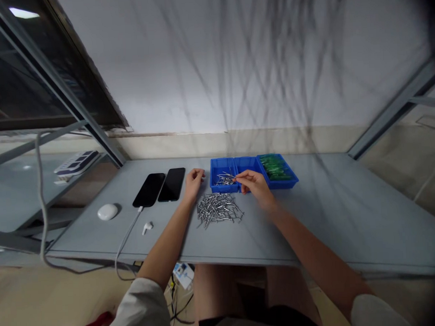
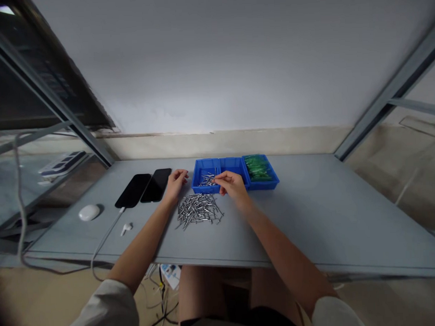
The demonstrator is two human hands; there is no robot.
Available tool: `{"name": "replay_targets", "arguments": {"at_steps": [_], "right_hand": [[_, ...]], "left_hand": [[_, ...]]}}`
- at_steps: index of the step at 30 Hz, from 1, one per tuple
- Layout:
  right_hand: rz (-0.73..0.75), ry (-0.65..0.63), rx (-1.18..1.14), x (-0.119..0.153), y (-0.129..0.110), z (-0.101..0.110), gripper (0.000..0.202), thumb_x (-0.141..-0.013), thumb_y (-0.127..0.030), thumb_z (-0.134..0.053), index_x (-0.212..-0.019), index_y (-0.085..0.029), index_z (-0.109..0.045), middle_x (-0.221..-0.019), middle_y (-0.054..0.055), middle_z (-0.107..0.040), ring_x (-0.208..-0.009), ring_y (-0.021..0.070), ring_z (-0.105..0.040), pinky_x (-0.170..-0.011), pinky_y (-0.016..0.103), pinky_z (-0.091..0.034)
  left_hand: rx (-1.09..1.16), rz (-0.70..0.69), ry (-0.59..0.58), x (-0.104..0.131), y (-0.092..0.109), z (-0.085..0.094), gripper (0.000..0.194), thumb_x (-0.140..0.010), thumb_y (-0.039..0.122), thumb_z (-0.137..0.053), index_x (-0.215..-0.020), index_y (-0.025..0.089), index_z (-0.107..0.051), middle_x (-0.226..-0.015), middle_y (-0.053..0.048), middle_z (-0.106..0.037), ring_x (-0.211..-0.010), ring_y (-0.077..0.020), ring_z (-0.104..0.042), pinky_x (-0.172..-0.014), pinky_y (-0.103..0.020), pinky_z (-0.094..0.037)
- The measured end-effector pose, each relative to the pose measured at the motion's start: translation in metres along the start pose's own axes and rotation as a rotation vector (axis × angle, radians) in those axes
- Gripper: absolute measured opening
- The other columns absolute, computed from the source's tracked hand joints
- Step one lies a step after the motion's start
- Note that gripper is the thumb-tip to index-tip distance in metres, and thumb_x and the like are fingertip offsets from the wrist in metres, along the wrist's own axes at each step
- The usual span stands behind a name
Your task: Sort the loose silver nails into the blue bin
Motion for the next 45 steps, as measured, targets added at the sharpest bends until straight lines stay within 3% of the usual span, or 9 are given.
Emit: {"name": "replay_targets", "arguments": {"at_steps": [5,19,24,32,45], "right_hand": [[0.039,-0.014,0.101,-0.002,0.005,0.000,0.024,-0.061,-0.037,-0.072,-0.070,-0.018,-0.061,-0.056,0.000,-0.063,-0.038,0.0100,-0.050,-0.037,0.023,-0.040],[0.113,-0.160,0.435,0.008,-0.002,-0.007,0.024,-0.076,-0.036,-0.062,-0.088,-0.016,-0.066,-0.065,0.001,-0.065,-0.043,0.0111,-0.055,-0.043,0.023,-0.044],[0.224,-0.234,0.714,0.011,-0.005,-0.012,0.020,-0.077,-0.028,-0.062,-0.090,-0.016,-0.070,-0.075,0.003,-0.068,-0.049,0.0094,-0.054,-0.049,0.023,-0.038],[0.190,-0.357,1.186,0.016,0.005,-0.014,0.020,-0.077,-0.020,-0.060,-0.091,-0.023,-0.074,-0.064,0.001,-0.069,-0.065,0.0167,-0.064,-0.055,0.024,-0.035],[0.191,-0.382,1.259,0.014,0.011,-0.014,0.019,-0.076,-0.019,-0.059,-0.086,-0.025,-0.074,-0.070,0.001,-0.071,-0.067,0.0174,-0.065,-0.056,0.023,-0.037]], "left_hand": [[0.004,0.003,-0.004,0.002,0.001,-0.001,0.026,-0.070,0.042,-0.065,-0.071,0.017,-0.059,-0.064,0.000,-0.056,-0.054,-0.0095,-0.047,-0.054,-0.022,-0.037],[0.018,0.067,0.036,0.002,0.011,0.005,0.028,-0.065,0.043,-0.068,-0.071,0.018,-0.059,-0.064,0.000,-0.058,-0.051,-0.0087,-0.047,-0.050,-0.022,-0.036],[0.034,0.065,0.022,0.003,0.010,0.004,0.030,-0.064,0.045,-0.069,-0.071,0.017,-0.059,-0.064,0.000,-0.058,-0.051,-0.0085,-0.047,-0.051,-0.022,-0.038],[0.038,0.058,0.053,0.004,0.006,0.008,0.031,-0.064,0.047,-0.069,-0.072,0.018,-0.060,-0.066,-0.001,-0.058,-0.054,-0.0092,-0.048,-0.052,-0.022,-0.038],[0.044,0.066,0.035,0.003,0.003,0.007,0.028,-0.066,0.043,-0.067,-0.073,0.017,-0.060,-0.067,0.000,-0.058,-0.054,-0.0090,-0.048,-0.053,-0.022,-0.037]]}}
Point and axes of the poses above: each hand's wrist, its own x-axis away from the middle knuckle, its own z-axis out of the back of the hand, y = z × x, the point moved 5 cm from there along -x, towards the middle knuckle
